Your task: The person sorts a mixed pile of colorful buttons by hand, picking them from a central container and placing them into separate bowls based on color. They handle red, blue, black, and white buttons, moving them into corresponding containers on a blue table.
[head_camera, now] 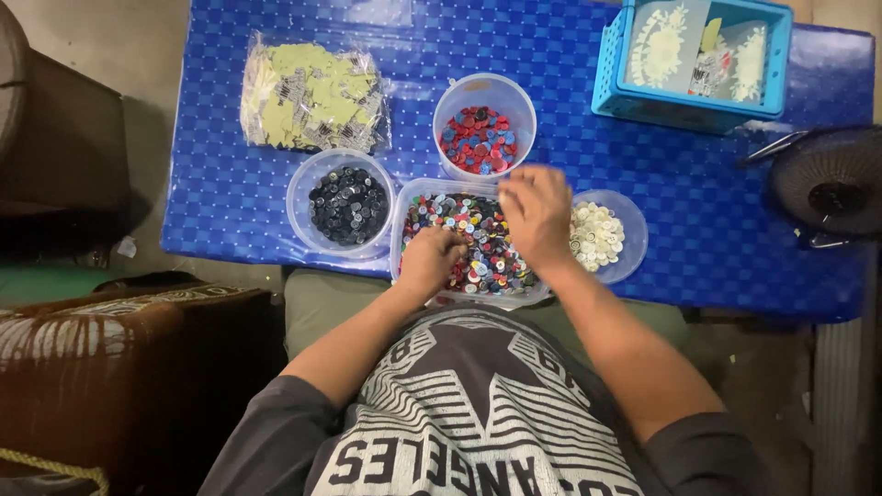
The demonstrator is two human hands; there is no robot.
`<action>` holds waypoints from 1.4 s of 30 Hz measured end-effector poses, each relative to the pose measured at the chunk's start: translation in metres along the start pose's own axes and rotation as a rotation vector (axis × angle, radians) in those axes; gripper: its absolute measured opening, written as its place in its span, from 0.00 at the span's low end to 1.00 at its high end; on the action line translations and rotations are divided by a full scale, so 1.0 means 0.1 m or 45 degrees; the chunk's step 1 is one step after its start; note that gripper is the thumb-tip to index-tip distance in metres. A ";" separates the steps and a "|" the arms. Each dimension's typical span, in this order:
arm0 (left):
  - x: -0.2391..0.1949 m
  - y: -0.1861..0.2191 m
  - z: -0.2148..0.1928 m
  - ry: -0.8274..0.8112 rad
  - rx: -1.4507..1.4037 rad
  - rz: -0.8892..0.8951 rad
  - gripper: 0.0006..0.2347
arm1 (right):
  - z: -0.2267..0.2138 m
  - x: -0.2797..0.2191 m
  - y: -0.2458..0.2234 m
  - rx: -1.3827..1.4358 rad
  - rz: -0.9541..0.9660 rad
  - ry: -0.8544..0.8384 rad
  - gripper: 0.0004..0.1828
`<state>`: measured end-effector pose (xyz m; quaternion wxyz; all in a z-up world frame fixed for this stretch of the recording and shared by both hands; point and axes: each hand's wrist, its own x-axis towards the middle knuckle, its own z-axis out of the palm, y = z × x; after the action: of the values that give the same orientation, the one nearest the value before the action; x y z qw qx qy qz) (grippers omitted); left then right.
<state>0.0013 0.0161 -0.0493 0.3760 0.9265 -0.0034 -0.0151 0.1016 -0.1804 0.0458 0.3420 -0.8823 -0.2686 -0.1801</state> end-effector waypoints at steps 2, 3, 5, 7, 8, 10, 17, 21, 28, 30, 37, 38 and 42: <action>0.00 0.13 -0.20 -0.089 -0.321 -0.298 0.07 | -0.07 0.30 -0.04 -0.029 0.022 0.012 0.05; -0.01 0.19 -0.30 -0.182 -0.645 -0.597 0.09 | -0.10 0.46 -0.07 -0.058 0.050 0.022 0.05; -0.03 0.14 -0.28 -0.153 -0.858 -0.651 0.09 | -0.17 0.60 -0.14 -0.059 0.063 0.033 0.07; -0.05 0.08 -0.24 -0.132 -1.072 -0.696 0.09 | -0.18 0.57 -0.17 -0.068 0.083 0.048 0.13; -0.04 0.03 -0.21 -0.109 -1.221 -0.732 0.09 | -0.15 0.48 -0.15 -0.074 0.089 0.024 0.10; -0.04 0.00 -0.20 -0.082 -1.375 -0.771 0.09 | -0.04 0.20 -0.09 -0.080 0.092 -0.007 0.08; -0.02 0.14 -0.32 -0.123 -1.587 -0.850 0.04 | 0.23 -0.97 0.31 -0.123 0.092 -0.082 0.09; 0.02 0.38 -0.46 -0.161 -1.628 -0.881 0.04 | 0.26 -1.21 0.38 -0.112 0.088 -0.070 0.08; 0.00 0.28 -0.35 -0.191 -1.356 -0.739 0.05 | 0.28 -1.09 0.18 0.069 0.120 -0.109 0.08; 0.01 0.25 -0.36 -0.242 -1.178 -0.676 0.06 | 0.35 -0.97 0.07 0.384 0.288 -0.257 0.08; -0.06 0.22 -0.31 -0.299 -0.882 -0.570 0.06 | 0.21 -0.63 -0.23 0.517 0.696 -0.504 0.06; -0.07 0.18 -0.28 -0.282 -0.813 -0.609 0.07 | 0.18 -0.60 -0.24 0.524 0.738 -0.525 0.06; -0.03 0.18 -0.42 -0.192 -0.643 -0.668 0.09 | 0.09 -0.45 -0.27 0.492 0.838 -0.464 0.07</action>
<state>-0.0003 0.0324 -0.0063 0.5748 0.7702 0.2102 -0.1797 0.0507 -0.1732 0.0309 0.4873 -0.8581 -0.0574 0.1513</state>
